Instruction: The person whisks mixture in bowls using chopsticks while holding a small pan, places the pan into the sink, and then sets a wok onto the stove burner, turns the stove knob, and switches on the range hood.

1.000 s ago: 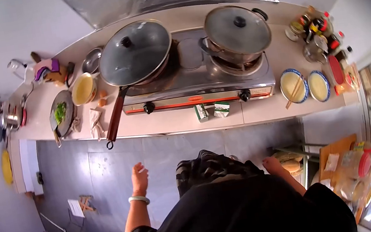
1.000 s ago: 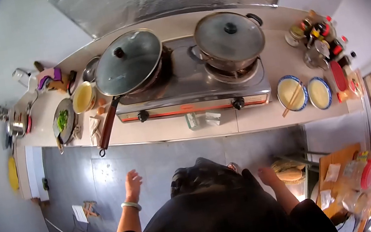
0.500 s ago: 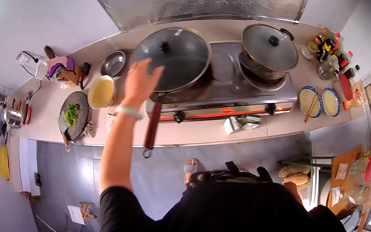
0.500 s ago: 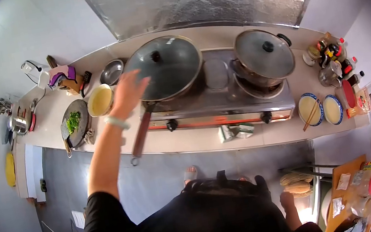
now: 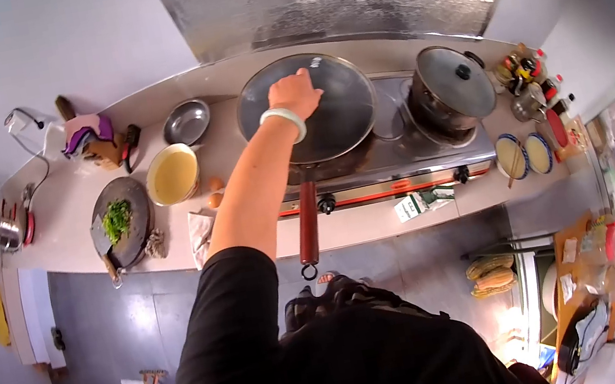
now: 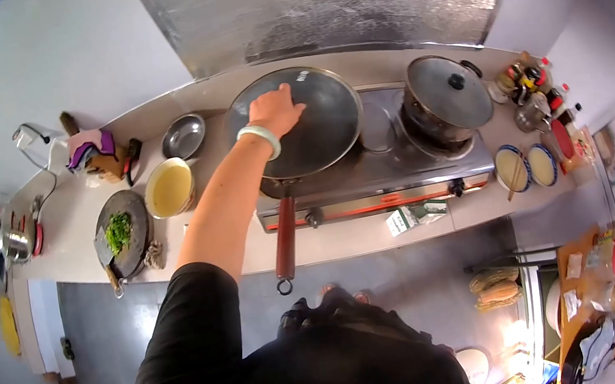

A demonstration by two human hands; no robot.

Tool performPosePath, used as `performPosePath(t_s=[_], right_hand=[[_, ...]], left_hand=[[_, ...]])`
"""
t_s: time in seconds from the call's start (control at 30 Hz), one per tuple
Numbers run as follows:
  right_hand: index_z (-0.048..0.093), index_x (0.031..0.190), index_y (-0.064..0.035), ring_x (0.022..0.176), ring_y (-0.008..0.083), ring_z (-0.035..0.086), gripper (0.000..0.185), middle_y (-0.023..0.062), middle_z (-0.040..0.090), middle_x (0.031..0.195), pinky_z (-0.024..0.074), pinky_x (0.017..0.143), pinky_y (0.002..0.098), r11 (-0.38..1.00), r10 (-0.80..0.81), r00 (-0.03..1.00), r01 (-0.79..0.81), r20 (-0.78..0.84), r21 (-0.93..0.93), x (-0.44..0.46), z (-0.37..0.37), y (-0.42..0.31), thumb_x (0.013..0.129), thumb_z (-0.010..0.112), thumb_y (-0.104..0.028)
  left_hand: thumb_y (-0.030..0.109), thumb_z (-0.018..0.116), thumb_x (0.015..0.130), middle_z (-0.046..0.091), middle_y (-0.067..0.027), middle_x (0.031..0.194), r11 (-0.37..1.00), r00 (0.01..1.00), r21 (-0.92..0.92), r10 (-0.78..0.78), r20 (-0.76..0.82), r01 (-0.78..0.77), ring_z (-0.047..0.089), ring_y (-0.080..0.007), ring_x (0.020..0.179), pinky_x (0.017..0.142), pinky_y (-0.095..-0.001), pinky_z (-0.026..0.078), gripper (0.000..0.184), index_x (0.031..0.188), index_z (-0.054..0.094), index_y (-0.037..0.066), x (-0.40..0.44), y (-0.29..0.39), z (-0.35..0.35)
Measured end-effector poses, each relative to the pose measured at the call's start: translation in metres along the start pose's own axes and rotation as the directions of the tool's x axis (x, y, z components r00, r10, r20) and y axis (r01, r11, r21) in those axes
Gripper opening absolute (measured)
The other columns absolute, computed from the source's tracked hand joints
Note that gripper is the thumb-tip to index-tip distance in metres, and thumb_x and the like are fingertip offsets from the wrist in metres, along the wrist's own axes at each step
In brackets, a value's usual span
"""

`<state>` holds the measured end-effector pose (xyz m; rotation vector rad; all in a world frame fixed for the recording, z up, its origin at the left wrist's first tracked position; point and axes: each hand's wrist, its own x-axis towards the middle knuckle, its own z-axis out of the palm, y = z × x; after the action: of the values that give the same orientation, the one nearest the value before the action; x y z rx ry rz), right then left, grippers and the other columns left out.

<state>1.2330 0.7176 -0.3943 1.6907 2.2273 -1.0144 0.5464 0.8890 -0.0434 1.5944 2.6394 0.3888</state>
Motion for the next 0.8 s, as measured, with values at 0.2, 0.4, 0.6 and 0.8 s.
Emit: performPosePath(t_s=[0.2, 0.4, 0.6, 0.8], right_hand=[[0.063, 0.069, -0.0080, 0.070, 0.0317, 0.062, 0.012, 0.0117, 0.063, 0.072, 0.0505, 0.061, 0.0423, 0.999, -0.012, 0.996, 0.015, -0.091, 0.034, -0.036, 0.027, 0.015, 0.073, 0.057, -0.018], [0.064, 0.074, -0.0089, 0.074, 0.0330, 0.062, 0.015, 0.0126, 0.064, 0.078, 0.0507, 0.064, 0.0423, 0.881, -0.202, 0.963, 0.258, 0.177, -0.396, -0.048, 0.047, 0.062, 0.077, 0.054, -0.019], [0.065, 0.074, -0.0108, 0.079, 0.0342, 0.062, 0.014, 0.0147, 0.063, 0.083, 0.0503, 0.067, 0.0426, 0.986, 0.165, 0.984, -0.164, -0.071, 0.023, -0.093, 0.032, 0.046, 0.076, 0.054, -0.020], [0.064, 0.074, -0.0098, 0.080, 0.0346, 0.062, 0.015, 0.0146, 0.063, 0.083, 0.0501, 0.068, 0.0429, 0.994, 0.104, 0.993, -0.106, -0.056, -0.030, -0.091, 0.027, 0.011, 0.076, 0.054, -0.020]], left_hand=[[0.038, 0.061, 0.082, 0.066, -0.0200, 0.093, 0.989, 0.996, -0.135, -0.073, -0.051, 0.066, 0.063, -0.0359, 0.092, 0.081, -0.0454, 0.048, 0.041, 0.102, 0.055, 0.002, 0.008, -0.009, 0.017], [0.043, 0.059, 0.081, 0.065, -0.0215, 0.093, 0.990, 0.976, -0.140, -0.025, -0.218, -0.006, 0.061, -0.0387, 0.090, 0.079, -0.0465, 0.048, 0.043, 0.099, 0.058, 0.004, -0.009, -0.028, -0.014], [0.046, 0.059, 0.080, 0.065, -0.0197, 0.086, 0.985, 0.956, -0.156, -0.109, -0.270, 0.068, 0.061, -0.0387, 0.084, 0.073, -0.0461, 0.047, 0.043, 0.097, 0.060, 0.006, -0.045, -0.117, -0.094], [0.046, 0.059, 0.080, 0.065, -0.0195, 0.090, 0.971, 0.925, -0.020, -0.232, -0.302, 0.237, 0.060, -0.0391, 0.088, 0.076, -0.0465, 0.047, 0.044, 0.098, 0.060, 0.005, -0.107, -0.272, -0.100]])
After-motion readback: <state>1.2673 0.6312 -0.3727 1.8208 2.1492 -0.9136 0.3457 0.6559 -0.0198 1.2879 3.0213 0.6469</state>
